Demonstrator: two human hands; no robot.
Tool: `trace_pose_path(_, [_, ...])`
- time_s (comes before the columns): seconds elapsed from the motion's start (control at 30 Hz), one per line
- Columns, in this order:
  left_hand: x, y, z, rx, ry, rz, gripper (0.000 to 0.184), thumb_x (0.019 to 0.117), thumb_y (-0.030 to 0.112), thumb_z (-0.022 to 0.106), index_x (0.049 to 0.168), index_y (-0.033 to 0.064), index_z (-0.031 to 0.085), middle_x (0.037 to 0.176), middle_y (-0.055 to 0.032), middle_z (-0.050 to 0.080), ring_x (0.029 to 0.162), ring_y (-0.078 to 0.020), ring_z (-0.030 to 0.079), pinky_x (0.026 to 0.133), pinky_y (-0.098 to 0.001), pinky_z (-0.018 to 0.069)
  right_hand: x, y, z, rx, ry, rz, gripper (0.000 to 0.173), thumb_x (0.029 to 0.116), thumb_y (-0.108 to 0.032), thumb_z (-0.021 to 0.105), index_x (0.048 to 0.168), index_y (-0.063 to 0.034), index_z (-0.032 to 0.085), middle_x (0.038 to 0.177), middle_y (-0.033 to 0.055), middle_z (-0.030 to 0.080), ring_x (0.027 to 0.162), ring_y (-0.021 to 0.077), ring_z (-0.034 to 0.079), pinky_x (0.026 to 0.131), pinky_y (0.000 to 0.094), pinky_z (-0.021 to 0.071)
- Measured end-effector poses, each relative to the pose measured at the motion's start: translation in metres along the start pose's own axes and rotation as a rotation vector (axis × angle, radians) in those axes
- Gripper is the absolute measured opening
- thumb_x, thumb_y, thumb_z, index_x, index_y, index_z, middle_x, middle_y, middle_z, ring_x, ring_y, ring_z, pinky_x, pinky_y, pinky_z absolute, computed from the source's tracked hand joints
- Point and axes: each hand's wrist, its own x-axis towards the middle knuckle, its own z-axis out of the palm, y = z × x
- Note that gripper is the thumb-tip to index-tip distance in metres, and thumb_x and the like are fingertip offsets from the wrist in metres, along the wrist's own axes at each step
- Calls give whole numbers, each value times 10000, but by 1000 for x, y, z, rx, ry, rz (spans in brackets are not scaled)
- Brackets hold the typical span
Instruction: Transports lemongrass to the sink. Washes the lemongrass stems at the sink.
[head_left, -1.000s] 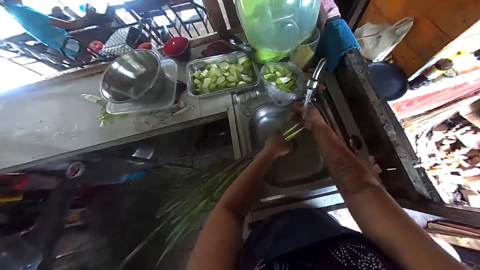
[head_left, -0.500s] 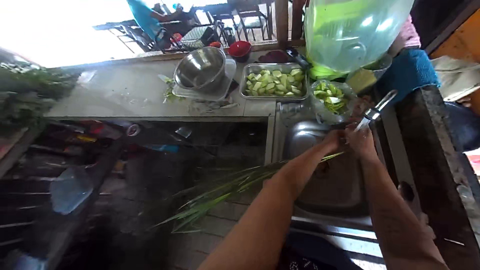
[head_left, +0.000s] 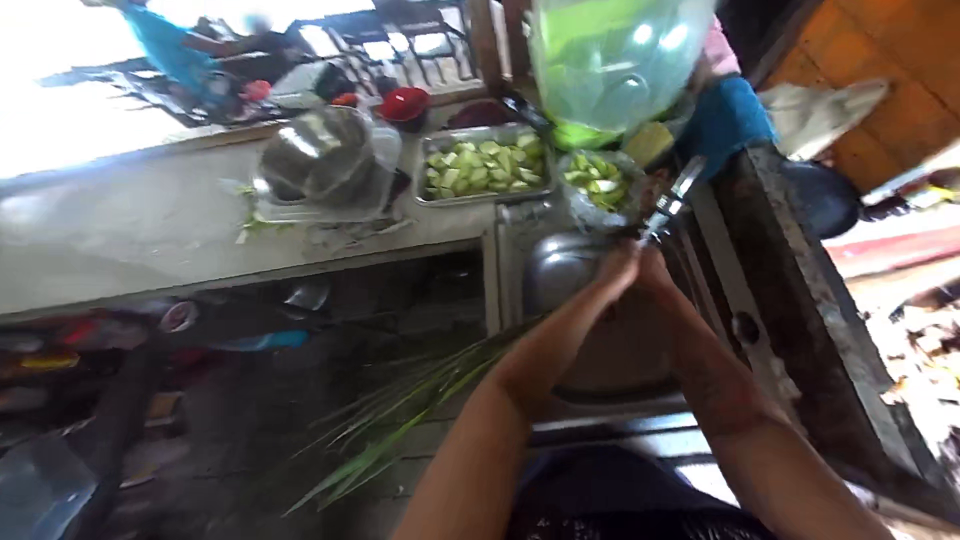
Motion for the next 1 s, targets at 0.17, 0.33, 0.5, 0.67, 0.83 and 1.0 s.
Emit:
trace_pose_path(0.17, [19,-49,-39,308,-12,48,398,1092,195,470,1409,-39,532,1381,-260,590,1293,-377,578,1115,-519,437,7,-37,-28,-410,-234,1,371,993,-272,693,1170,53,681,1061,237,714,966,360,707,935,567,545])
trace_pose_path(0.33, [28,-67,-13,475,-181,173,456,1003,209,660,1369,-42,557,1281,-267,637,1187,-394,627,1041,-552,477,-6,-38,-11,-161,-243,-30,379,1092,-238,513,1310,54,619,1229,251,666,1042,313,684,961,483,539])
trace_pose_path(0.5, [8,-56,-1,557,-217,68,451,980,103,654,1376,-81,544,1374,-288,581,1307,-397,549,1119,-525,413,-50,1,16,-81,-95,-126,253,1044,-190,606,1227,-39,693,1148,202,713,1011,336,699,921,547,551])
trace_pose_path(0.67, [48,-94,-10,582,-246,67,431,1005,137,614,1391,-34,530,1310,-306,606,1213,-464,598,1019,-626,472,-33,40,23,51,215,125,540,1089,-277,504,1551,-44,352,1446,263,533,1274,407,575,1049,575,483])
trace_pose_path(0.83, [17,-55,-30,477,-240,-53,545,1135,395,256,1487,38,469,1236,-265,643,1081,-375,653,947,-550,506,-12,34,25,715,194,194,364,1041,-128,572,1379,-4,518,1186,141,642,1006,196,630,891,384,549])
trace_pose_path(1.0, [-8,-56,-54,318,-330,-99,428,1125,307,396,1454,53,498,1228,-192,636,1018,-249,641,910,-425,525,2,33,23,1069,84,176,228,1091,-84,380,1249,-42,539,985,44,660,840,124,659,778,292,574])
